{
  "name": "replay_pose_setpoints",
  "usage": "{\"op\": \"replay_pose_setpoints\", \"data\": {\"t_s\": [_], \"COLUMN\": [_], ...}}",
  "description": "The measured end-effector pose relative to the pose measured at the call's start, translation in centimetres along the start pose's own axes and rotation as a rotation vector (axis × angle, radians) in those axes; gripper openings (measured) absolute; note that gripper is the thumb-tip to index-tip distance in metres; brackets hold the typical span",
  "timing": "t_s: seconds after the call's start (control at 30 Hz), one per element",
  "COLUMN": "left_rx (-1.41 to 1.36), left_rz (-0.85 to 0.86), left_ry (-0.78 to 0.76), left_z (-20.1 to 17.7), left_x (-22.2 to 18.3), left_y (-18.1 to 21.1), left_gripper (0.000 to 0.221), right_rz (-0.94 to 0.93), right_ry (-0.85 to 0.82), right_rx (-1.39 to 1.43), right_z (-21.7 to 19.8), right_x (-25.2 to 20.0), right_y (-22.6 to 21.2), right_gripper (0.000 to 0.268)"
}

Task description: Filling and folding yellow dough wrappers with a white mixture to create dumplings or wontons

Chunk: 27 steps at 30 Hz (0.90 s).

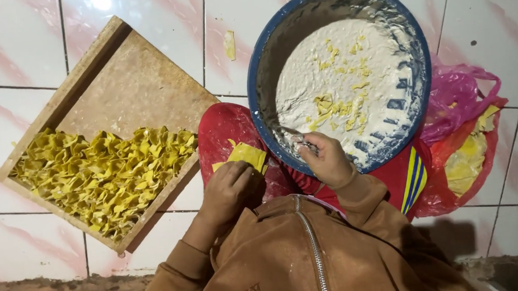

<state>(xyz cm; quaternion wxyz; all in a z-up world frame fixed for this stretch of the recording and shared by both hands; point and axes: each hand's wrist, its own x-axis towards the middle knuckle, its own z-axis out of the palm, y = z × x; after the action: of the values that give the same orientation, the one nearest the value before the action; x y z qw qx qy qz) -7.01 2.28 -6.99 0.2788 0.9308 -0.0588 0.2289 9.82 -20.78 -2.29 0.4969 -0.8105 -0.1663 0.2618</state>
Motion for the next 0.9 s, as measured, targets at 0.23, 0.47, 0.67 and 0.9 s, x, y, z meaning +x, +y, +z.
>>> {"op": "replay_pose_setpoints", "data": {"t_s": [0.23, 0.47, 0.67, 0.9], "left_rx": [-0.058, -0.896, -0.929, -0.691], "left_rz": [-0.149, -0.963, -1.031, -0.731], "left_ry": [-0.052, 0.239, 0.269, 0.183], "left_z": [-0.5, -3.3, -2.7, -3.3], "left_x": [0.3, 5.0, 5.9, 6.6], "left_y": [0.5, 4.1, 5.3, 5.1], "left_gripper": [0.015, 0.005, 0.007, 0.008], "right_rz": [0.015, 0.021, -0.139, 0.073], "right_ry": [-0.043, -0.043, -0.051, -0.125], "right_rx": [0.070, 0.282, 0.308, 0.457], "right_z": [1.9, 5.0, 5.1, 5.9], "right_x": [-0.9, -1.3, -0.6, -0.5], "right_y": [-1.6, 1.5, -6.9, -6.7], "right_gripper": [0.011, 0.006, 0.011, 0.020]}}
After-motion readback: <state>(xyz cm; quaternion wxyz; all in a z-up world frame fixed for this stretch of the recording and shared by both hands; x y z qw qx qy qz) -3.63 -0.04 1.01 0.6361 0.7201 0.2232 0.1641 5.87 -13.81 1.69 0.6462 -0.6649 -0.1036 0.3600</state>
